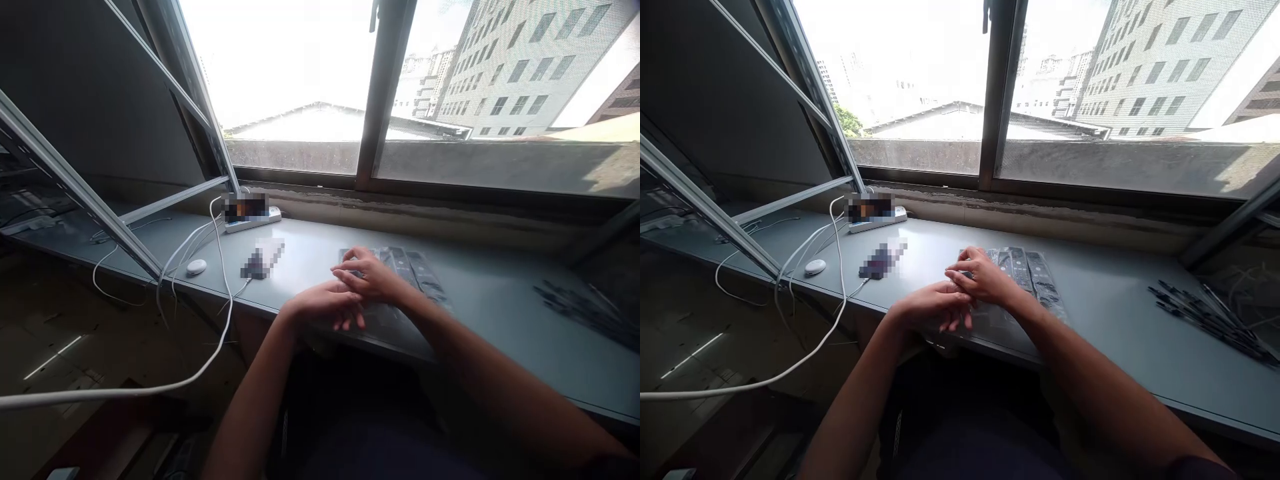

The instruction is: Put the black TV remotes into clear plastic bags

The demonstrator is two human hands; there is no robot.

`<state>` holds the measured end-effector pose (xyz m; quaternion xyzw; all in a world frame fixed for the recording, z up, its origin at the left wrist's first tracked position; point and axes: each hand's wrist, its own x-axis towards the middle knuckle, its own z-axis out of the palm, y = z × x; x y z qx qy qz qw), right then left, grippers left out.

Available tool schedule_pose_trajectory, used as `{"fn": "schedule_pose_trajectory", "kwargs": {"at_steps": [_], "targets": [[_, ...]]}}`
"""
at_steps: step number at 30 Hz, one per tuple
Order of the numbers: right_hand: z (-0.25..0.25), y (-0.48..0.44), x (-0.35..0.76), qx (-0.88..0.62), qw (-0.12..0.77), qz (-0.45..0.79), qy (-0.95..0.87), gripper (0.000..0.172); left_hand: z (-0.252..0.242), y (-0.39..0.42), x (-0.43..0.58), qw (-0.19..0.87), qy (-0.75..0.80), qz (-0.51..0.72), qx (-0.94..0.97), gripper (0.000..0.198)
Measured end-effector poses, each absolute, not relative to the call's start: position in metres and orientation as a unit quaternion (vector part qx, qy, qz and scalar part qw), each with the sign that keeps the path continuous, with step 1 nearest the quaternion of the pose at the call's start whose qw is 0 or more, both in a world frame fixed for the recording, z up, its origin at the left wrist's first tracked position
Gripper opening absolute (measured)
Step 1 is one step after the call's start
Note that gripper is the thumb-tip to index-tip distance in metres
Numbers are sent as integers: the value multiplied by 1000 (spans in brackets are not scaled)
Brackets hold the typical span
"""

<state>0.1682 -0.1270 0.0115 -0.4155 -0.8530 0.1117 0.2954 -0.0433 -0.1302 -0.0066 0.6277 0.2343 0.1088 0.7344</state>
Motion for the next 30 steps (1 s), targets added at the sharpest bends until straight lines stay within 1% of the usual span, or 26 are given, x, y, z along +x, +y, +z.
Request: {"fn": "schedule_pose_trajectory", "kwargs": {"at_steps": [4,6,8,11,12,14,16,18,21,23,24,25,27,28,30], "targets": [[6,-128,166,-424,264,105,-860,26,0,-147,-57,708,260,88,650,63],[5,-128,166,-421,248,101,-866,25,4,-155,-62,685,278,78,669,58],[10,-128,168,-417,246,109,-868,27,7,-160,-66,630,316,95,703,50],[23,-130,177,-415,265,118,-862,33,11,-162,-68,516,349,229,748,45],[29,-131,182,-415,267,111,-863,34,13,-161,-68,503,342,283,741,46],[39,-134,195,-430,262,104,-858,37,16,-156,-67,522,310,377,700,45],[46,-136,214,-437,251,103,-858,40,21,-148,-63,532,286,442,663,45],[48,-137,238,-440,241,100,-859,45,25,-137,-57,492,284,480,668,43],[40,-139,280,-456,224,94,-856,57,23,-120,-42,410,291,461,731,38],[28,-142,307,-476,210,81,-850,69,16,-110,-29,357,277,412,791,35],[21,-145,319,-488,208,71,-845,74,10,-107,-22,338,270,374,820,38],[12,-148,329,-494,198,68,-844,77,4,-105,-15,323,275,337,840,44],[-5,-155,342,-496,176,77,-847,78,-8,-105,-3,304,303,245,869,67],[-13,-158,345,-495,169,83,-848,80,-14,-106,3,290,314,219,877,76],[-26,-163,344,-495,162,75,-851,83,-21,-110,11,255,327,205,887,83]]}}
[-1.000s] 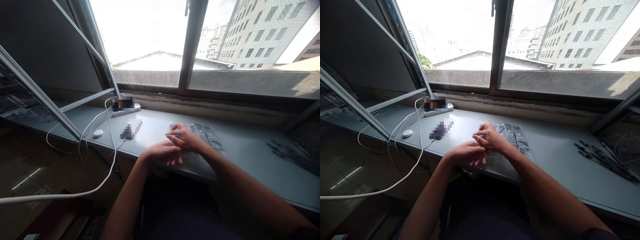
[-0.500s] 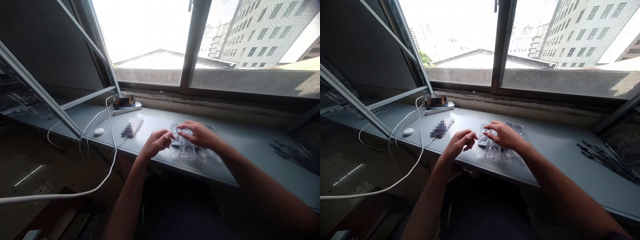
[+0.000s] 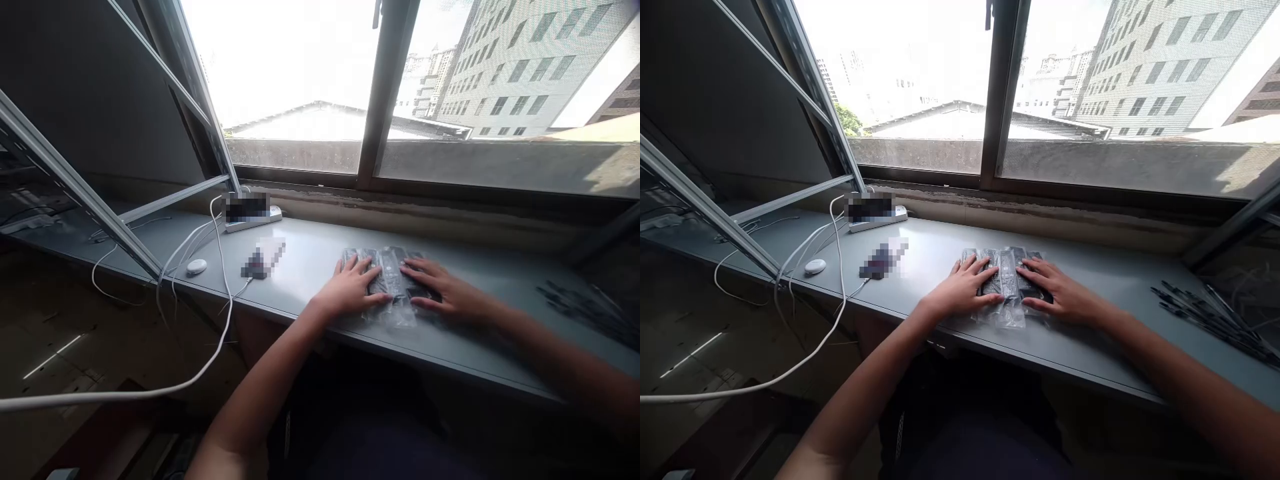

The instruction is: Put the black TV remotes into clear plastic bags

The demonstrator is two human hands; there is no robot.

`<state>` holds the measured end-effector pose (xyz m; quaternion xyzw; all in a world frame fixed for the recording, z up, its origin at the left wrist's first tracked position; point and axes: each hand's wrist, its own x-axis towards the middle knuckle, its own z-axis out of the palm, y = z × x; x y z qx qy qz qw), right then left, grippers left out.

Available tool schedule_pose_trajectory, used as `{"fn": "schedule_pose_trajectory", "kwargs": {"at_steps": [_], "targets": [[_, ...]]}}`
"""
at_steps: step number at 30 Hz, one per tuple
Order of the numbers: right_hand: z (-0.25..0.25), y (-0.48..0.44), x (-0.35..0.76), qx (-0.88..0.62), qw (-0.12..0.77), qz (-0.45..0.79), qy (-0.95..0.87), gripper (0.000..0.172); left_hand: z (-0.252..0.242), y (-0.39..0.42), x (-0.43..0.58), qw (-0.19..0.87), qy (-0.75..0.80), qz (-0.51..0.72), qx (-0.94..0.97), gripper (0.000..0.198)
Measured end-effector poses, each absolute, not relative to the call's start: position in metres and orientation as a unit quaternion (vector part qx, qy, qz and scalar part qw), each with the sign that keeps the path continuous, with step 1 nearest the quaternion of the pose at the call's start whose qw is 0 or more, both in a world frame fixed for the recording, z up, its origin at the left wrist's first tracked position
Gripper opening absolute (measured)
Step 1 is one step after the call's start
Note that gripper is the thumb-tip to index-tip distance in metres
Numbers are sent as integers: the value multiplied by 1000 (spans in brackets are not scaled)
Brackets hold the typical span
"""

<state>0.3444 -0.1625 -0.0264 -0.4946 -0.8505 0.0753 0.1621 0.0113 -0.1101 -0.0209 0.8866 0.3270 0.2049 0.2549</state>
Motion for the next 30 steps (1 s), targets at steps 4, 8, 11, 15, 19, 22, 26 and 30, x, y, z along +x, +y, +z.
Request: {"fn": "schedule_pose_trajectory", "kwargs": {"at_steps": [4,8,11,15,19,22,26,30], "targets": [[-35,-162,330,-488,169,57,-855,85,-26,-109,19,206,310,214,903,78],[-31,-148,311,-470,165,54,-865,88,-25,-88,15,209,264,192,922,70],[-32,-130,296,-459,181,46,-869,84,-23,-66,6,208,261,191,923,69],[-38,-105,281,-435,192,32,-879,84,-19,-43,-10,154,288,140,935,72],[-44,-91,278,-432,173,32,-884,87,-21,-37,-21,124,293,129,939,78],[-47,-92,280,-446,169,29,-879,86,-27,-39,-22,123,295,146,936,81],[-47,-97,279,-453,154,10,-878,84,-30,-38,-22,134,294,152,934,80],[-44,-99,277,-454,144,-3,-879,85,-30,-35,-22,147,291,160,932,74]]}}
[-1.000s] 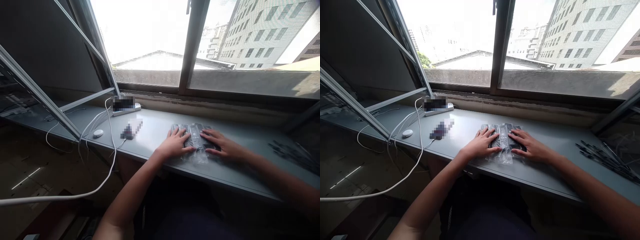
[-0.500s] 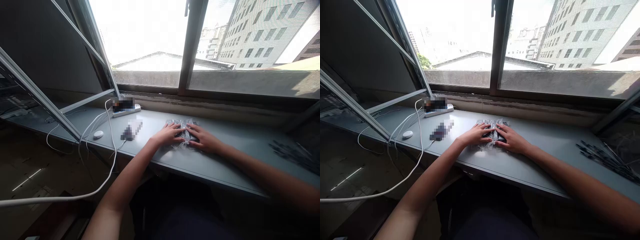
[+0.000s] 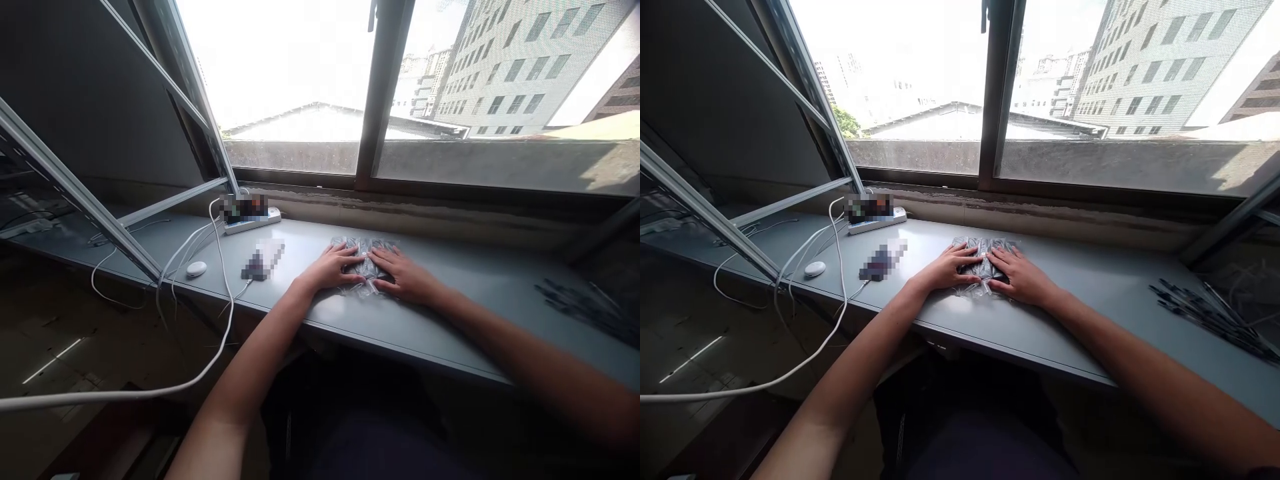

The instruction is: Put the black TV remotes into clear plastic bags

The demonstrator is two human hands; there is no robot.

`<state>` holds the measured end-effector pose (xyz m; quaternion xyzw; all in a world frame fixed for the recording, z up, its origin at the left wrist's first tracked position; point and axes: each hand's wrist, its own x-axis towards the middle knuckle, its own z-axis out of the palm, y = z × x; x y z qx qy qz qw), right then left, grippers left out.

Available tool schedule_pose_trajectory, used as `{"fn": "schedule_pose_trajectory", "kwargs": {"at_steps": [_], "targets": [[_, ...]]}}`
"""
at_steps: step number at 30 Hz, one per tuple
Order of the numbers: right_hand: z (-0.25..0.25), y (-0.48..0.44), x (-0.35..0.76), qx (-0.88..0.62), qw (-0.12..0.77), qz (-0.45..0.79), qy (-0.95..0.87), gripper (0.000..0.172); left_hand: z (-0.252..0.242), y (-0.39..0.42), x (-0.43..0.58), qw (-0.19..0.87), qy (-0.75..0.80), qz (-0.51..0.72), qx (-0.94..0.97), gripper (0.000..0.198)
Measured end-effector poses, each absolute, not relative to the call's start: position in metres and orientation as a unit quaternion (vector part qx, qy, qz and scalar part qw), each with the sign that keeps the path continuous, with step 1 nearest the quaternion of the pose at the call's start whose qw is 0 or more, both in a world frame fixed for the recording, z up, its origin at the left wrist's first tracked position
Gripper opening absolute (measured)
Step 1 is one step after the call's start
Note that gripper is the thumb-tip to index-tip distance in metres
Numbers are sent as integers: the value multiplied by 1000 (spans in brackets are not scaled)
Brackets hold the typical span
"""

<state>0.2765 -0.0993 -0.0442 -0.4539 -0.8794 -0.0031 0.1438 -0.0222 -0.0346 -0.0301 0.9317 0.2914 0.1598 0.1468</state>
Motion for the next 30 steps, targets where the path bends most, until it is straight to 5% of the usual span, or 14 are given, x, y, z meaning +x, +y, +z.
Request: {"fn": "schedule_pose_trajectory", "kwargs": {"at_steps": [30], "targets": [[-42,-98,273,-467,142,39,-872,75,-36,-32,-21,143,279,170,934,63]]}}
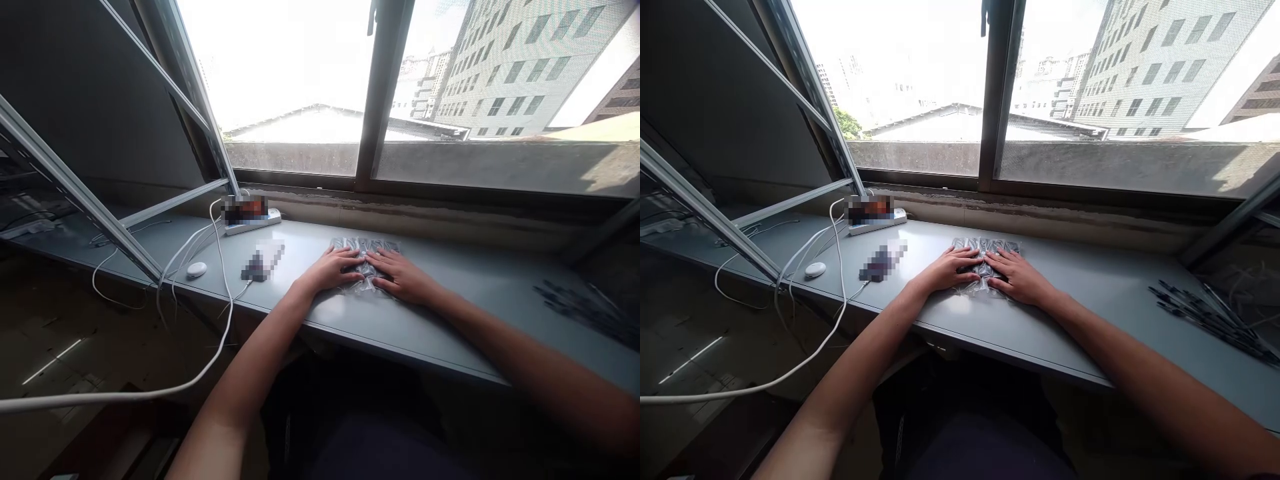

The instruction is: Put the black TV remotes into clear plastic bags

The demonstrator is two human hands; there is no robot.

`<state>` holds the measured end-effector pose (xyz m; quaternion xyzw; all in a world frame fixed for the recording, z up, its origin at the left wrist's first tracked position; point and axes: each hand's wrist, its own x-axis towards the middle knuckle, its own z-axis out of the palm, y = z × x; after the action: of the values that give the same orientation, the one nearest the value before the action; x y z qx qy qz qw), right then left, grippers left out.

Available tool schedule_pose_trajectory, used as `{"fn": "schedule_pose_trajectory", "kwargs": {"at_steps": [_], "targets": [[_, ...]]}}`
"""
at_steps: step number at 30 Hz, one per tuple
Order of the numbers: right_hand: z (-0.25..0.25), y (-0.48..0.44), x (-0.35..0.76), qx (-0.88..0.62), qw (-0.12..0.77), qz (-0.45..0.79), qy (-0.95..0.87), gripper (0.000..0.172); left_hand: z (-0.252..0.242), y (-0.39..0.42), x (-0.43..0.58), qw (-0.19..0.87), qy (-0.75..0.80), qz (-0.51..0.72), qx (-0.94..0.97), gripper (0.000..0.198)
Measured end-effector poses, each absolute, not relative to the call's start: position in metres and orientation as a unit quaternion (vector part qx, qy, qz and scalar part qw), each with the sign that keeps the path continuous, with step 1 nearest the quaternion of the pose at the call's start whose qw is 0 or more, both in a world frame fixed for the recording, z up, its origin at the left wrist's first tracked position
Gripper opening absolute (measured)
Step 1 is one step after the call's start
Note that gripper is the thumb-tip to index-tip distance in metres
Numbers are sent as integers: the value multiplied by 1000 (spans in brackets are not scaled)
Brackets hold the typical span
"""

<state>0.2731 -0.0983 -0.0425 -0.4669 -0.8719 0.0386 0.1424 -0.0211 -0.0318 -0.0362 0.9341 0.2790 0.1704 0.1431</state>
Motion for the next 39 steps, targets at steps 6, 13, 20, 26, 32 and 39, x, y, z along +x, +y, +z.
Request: {"fn": "schedule_pose_trajectory", "kwargs": {"at_steps": [6,13,20,26,32,39], "targets": [[-43,-98,273,-463,147,32,-873,73,-38,-33,-21,133,274,166,938,65],[-46,-97,272,-467,146,30,-871,73,-37,-35,-18,137,285,159,935,62],[-46,-97,271,-472,144,31,-869,74,-35,-37,-18,144,284,159,935,57],[-46,-96,271,-464,155,30,-872,74,-34,-37,-17,146,284,159,934,55],[-45,-96,271,-464,152,30,-872,74,-31,-36,-16,158,282,161,933,53],[-46,-96,272,-465,150,31,-872,74,-31,-36,-15,172,272,185,929,50]]}}
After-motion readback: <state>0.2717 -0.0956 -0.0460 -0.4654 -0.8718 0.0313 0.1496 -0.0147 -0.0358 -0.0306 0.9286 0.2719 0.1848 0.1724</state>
